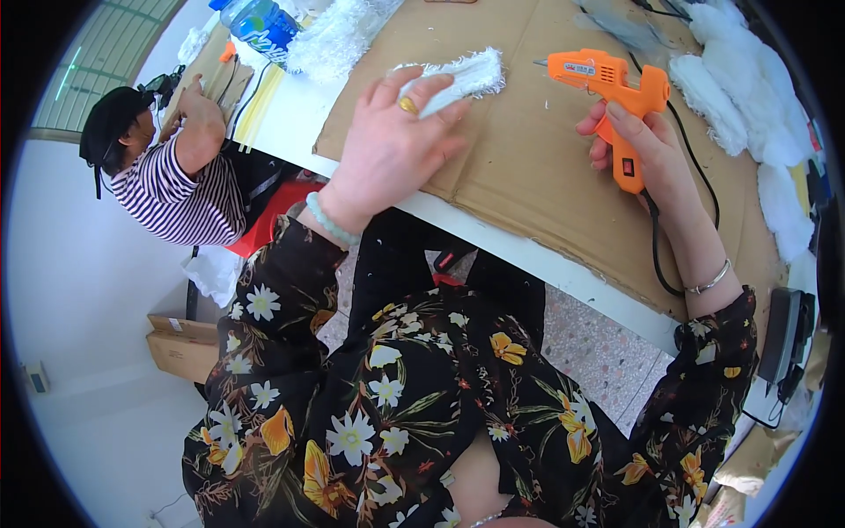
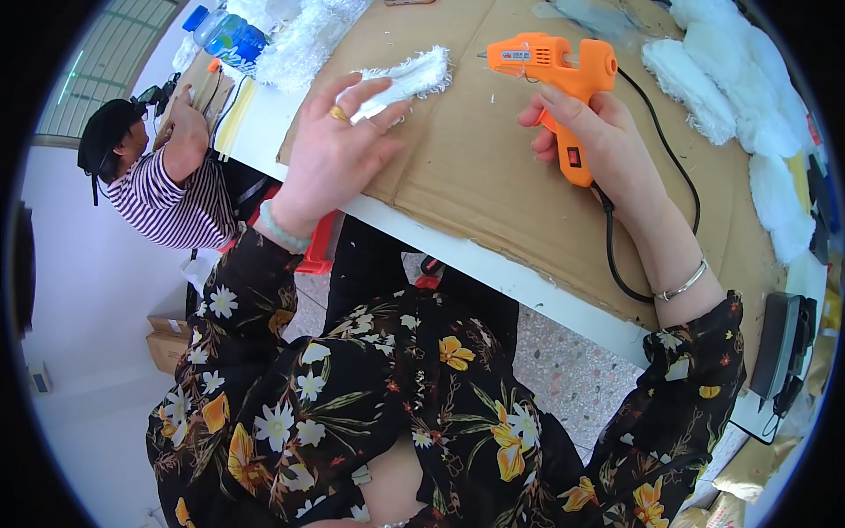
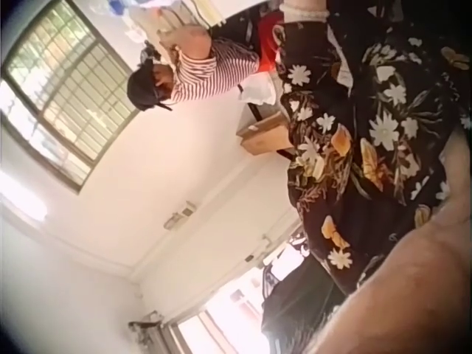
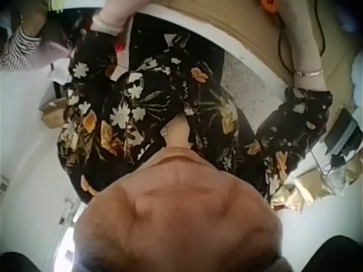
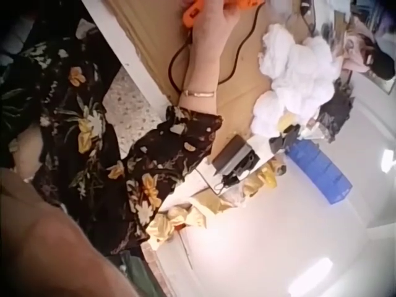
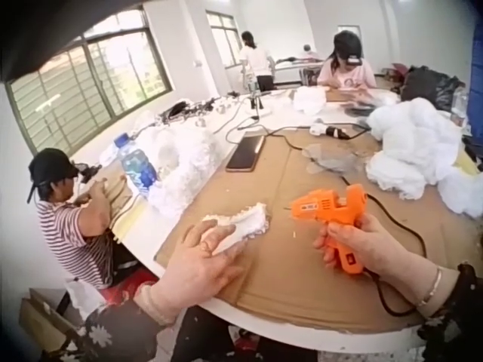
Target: Apply hot glue to a craft base and attach white fiber material.
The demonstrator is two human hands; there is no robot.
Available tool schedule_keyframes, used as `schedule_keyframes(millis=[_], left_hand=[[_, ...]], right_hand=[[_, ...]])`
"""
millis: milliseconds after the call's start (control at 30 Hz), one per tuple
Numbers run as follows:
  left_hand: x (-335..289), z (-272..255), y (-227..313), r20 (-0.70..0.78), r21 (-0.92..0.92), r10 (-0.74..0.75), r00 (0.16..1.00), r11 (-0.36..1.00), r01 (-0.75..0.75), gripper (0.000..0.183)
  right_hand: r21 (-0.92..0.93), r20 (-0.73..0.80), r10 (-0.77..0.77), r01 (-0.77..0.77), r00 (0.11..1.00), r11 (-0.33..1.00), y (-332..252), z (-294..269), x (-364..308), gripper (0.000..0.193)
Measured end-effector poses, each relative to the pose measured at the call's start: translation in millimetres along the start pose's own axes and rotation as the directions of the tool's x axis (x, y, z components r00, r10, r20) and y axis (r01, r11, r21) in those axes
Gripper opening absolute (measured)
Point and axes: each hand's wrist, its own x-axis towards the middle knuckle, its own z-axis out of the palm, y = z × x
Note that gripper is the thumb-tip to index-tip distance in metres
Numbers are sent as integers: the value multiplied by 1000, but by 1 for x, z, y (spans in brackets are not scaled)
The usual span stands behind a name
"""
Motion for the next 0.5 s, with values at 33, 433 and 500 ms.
schedule_keyframes(millis=[33, 433, 500], left_hand=[[-1, 1, 3, 24, 86, -3, 1000, 996, 1, 30], [-8, 13, -19, -12, -154, -253, 967, 956, 248, 27], [-10, 9, -24, -92, -344, -357, 930, 887, 307, 24]], right_hand=[[9, -11, -9, 9, 1000, 1000, -1, 1, 0, 32], [13, -12, -9, 9, 1000, 1000, -7, 4, 0, 31], [10, -12, -6, 6, 1000, 1000, -7, 4, 0, 31]])
